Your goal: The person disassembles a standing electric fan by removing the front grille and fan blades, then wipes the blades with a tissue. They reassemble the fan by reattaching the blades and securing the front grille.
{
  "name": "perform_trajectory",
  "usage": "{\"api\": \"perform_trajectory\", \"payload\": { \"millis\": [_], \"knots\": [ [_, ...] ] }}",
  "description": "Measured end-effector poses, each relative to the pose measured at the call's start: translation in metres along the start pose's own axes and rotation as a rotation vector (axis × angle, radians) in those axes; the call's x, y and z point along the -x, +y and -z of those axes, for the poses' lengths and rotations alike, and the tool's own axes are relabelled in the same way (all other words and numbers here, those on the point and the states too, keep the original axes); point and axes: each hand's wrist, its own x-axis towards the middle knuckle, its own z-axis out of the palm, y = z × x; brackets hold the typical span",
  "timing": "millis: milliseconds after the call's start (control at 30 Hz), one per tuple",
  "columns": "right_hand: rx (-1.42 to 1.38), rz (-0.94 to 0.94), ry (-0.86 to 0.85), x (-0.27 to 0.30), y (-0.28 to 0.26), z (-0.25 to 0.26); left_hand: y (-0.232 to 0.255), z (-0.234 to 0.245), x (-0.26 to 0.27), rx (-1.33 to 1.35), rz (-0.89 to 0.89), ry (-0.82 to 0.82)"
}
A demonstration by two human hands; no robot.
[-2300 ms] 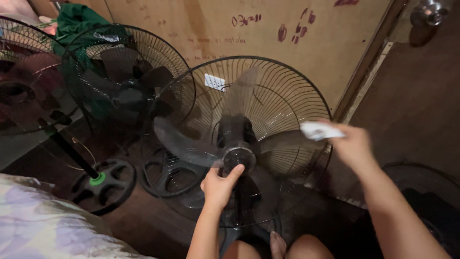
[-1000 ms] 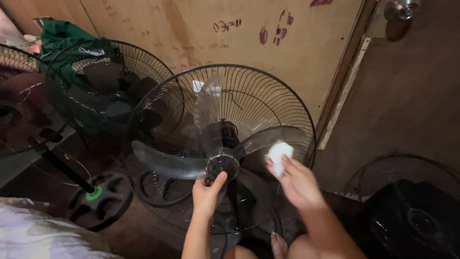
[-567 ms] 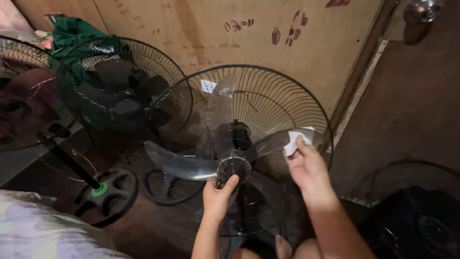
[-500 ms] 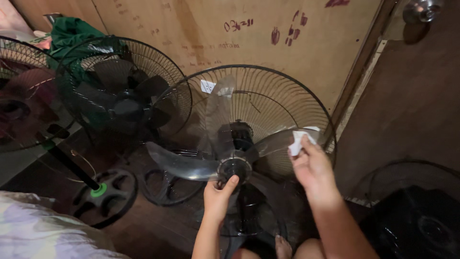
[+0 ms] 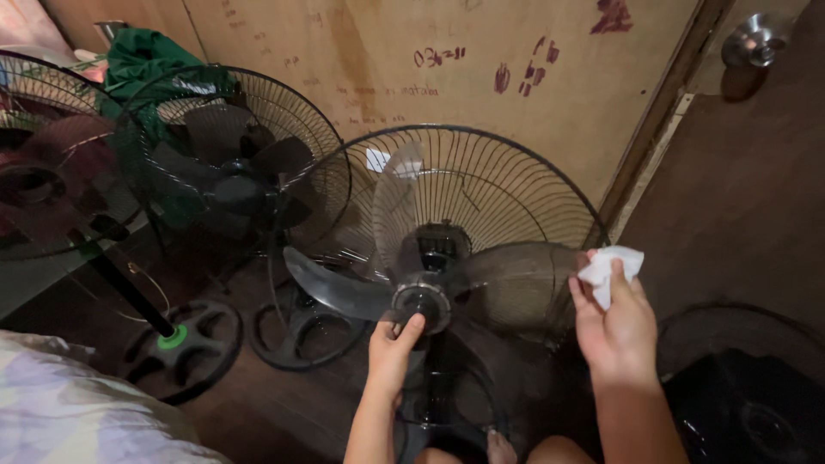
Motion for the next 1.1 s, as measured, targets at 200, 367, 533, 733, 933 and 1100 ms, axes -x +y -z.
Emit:
{"api": "perform_trajectory", "payload": {
  "millis": [200,367,533,733,933,1100],
  "knots": [
    [0.514,0.873,-0.223,0.043,-0.015,-0.025,0.006,-0.010,0.001,-0.048,-0.078,0.013],
    [0.966,0.657,-0.419,0.035,0.006,-0.081,0.029,-0.034,0.018,-0.631,0.020,0.236],
    [1.269,0.584,-0.592,0.038,0.052,-0.115,0.050,-0.053,0.036,-0.910,-0.192,0.267],
    [1.517,0.834,-0.659,0.049,0.066,-0.110,0.056,-0.055,0.035,-0.946,-0.182,0.275],
    [1.270,0.850,-0.935,0.048,0.021,-0.126,0.070,-0.054,0.041,-0.969,-0.209,0.268],
    [1.468,1.348,-1.400,0.043,0.014,-0.148,0.079,-0.055,0.046,-1.130,-0.223,0.246]
  ]
}}
